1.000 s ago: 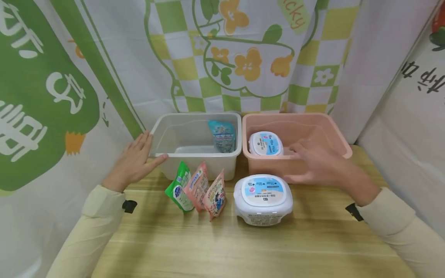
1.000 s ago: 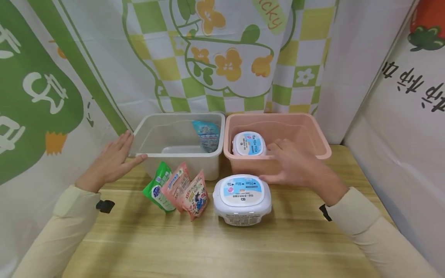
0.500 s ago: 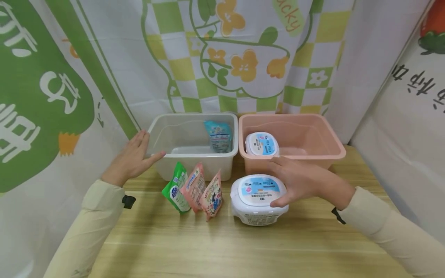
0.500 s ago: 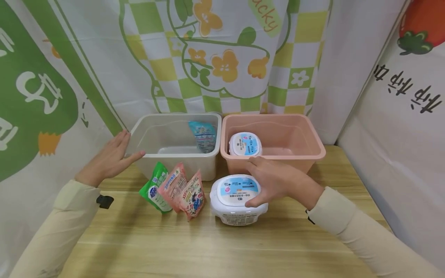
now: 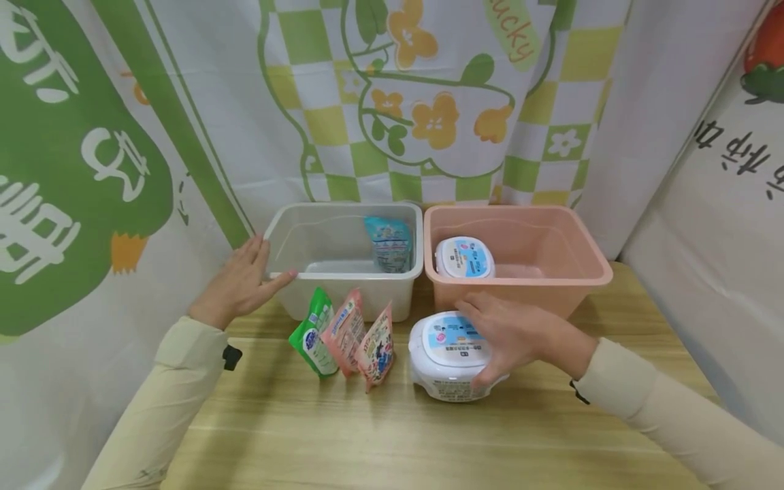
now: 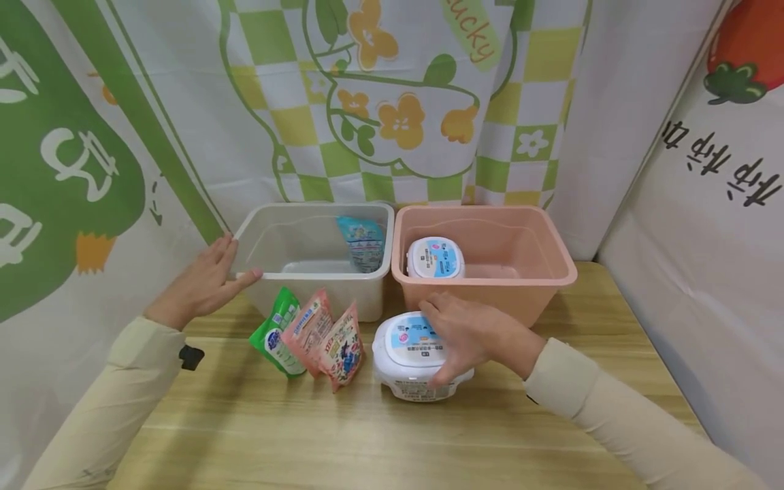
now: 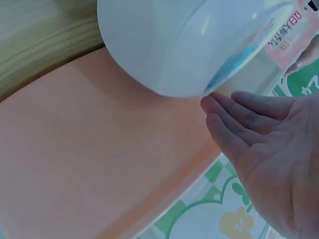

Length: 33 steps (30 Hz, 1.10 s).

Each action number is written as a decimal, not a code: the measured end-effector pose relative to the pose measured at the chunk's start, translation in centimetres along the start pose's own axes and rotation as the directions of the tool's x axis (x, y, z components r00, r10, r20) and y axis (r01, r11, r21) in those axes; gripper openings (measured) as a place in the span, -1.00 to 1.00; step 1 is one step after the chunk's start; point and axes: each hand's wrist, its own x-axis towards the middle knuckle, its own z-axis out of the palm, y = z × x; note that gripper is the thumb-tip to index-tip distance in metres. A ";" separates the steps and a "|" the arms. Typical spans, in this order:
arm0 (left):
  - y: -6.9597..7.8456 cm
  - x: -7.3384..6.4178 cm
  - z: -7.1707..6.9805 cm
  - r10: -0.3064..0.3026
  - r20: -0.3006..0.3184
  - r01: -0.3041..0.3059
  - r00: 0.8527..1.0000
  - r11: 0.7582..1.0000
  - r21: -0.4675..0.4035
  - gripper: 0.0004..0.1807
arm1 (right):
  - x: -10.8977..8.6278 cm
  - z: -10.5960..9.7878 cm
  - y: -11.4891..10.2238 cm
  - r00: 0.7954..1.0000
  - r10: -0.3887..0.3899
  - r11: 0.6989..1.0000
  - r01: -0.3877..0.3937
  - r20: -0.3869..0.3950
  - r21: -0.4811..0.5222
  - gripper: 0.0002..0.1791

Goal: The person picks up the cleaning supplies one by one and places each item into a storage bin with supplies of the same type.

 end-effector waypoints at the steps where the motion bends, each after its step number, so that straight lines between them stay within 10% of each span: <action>1: 0.0 -0.1 0.1 0.003 0.002 -0.003 1.000 1.000 0.004 0.13 | 0.1 0.1 -0.1 1.000 0.002 1.000 -0.002 0.004 0.000 0.41; 33: -0.4 0.1 1.5 -0.010 0.005 0.010 1.000 1.000 -0.029 0.15 | 2.4 3.0 0.5 0.998 -0.053 0.999 0.053 -0.046 -0.001 0.37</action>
